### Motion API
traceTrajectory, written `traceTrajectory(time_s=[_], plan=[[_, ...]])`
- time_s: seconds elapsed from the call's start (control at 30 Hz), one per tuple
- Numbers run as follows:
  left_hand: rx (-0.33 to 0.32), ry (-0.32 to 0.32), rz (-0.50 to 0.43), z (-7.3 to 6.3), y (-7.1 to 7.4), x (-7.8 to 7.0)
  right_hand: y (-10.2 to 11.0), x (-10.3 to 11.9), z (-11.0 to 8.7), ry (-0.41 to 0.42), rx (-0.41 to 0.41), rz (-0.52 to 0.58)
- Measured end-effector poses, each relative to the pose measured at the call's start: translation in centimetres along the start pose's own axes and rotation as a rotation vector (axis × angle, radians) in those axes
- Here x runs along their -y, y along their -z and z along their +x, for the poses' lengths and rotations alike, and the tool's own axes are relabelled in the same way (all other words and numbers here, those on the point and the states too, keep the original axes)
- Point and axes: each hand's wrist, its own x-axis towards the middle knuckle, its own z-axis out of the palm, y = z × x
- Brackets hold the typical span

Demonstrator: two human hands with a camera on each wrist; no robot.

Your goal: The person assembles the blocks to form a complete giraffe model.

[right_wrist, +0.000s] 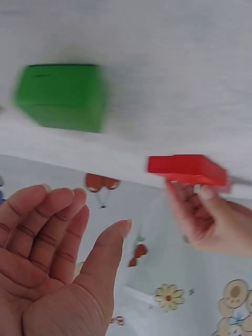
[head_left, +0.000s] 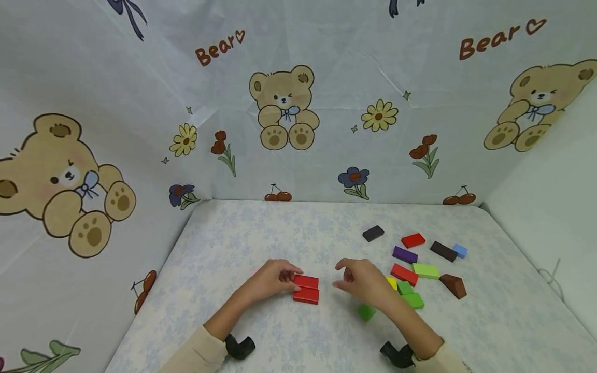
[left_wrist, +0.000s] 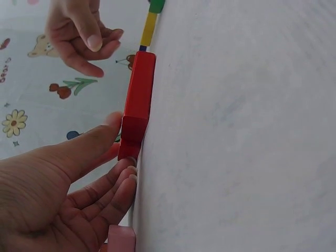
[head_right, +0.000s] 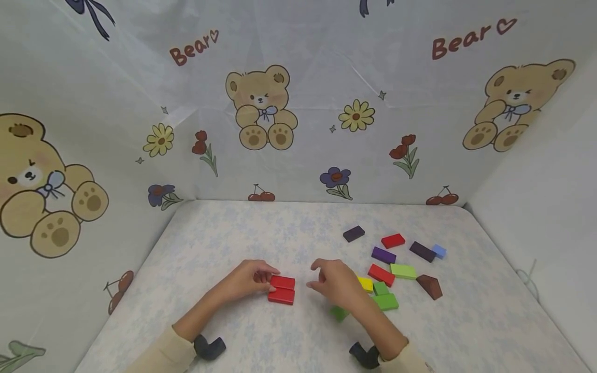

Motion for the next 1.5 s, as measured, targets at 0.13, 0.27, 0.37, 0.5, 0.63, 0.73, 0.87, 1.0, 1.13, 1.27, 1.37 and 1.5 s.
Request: traceTrajectory(time_s=[0.13,0.27,0.37,0.5,0.63,0.73,0.87,1.0,1.13,1.27,1.37,1.5], plan=[[-0.005,0.004,0.007,-0.2,0.0,-0.1,2.1,-2.5,-0.5,0.027,-0.033,0.018],[-0.008,0.009,0.016,-0.1,-0.1,-0.1,3.9,-5.4,-0.9,0.066,0.000,0.028],[-0.007,0.015,0.021,-0.1,-0.3,-0.1,5.1,-7.5,-1.2,0.075,0.033,0.011],[-0.010,0.018,0.020,0.0,-0.4,-0.1,6.2,-9.5,-1.4,0.048,0.065,-0.018],[-0.017,0.023,0.012,0.1,-0.4,0.1,6.5,-10.5,-1.7,0.015,0.115,-0.006],[-0.011,0.024,-0.001,0.1,-0.5,0.4,6.2,-10.9,-2.1,0.001,0.155,0.006],[-0.006,0.014,-0.010,0.2,-0.7,0.6,5.7,-10.7,-2.3,-0.010,0.157,-0.011],[-0.012,0.011,-0.009,0.2,-0.6,0.6,5.5,-10.1,-2.2,-0.012,0.140,-0.073],[-0.016,0.011,-0.011,0.2,-0.5,0.6,5.3,-9.8,-1.9,-0.022,0.139,-0.133],[-0.015,0.012,-0.013,0.1,-0.5,0.6,5.0,-9.8,-1.7,-0.011,0.137,-0.156],[-0.014,0.012,-0.010,0.1,-0.5,0.6,4.9,-9.7,-1.6,0.013,0.134,-0.146],[-0.017,0.011,-0.008,0.1,-0.5,0.7,4.8,-9.2,-1.3,0.037,0.121,-0.121]])
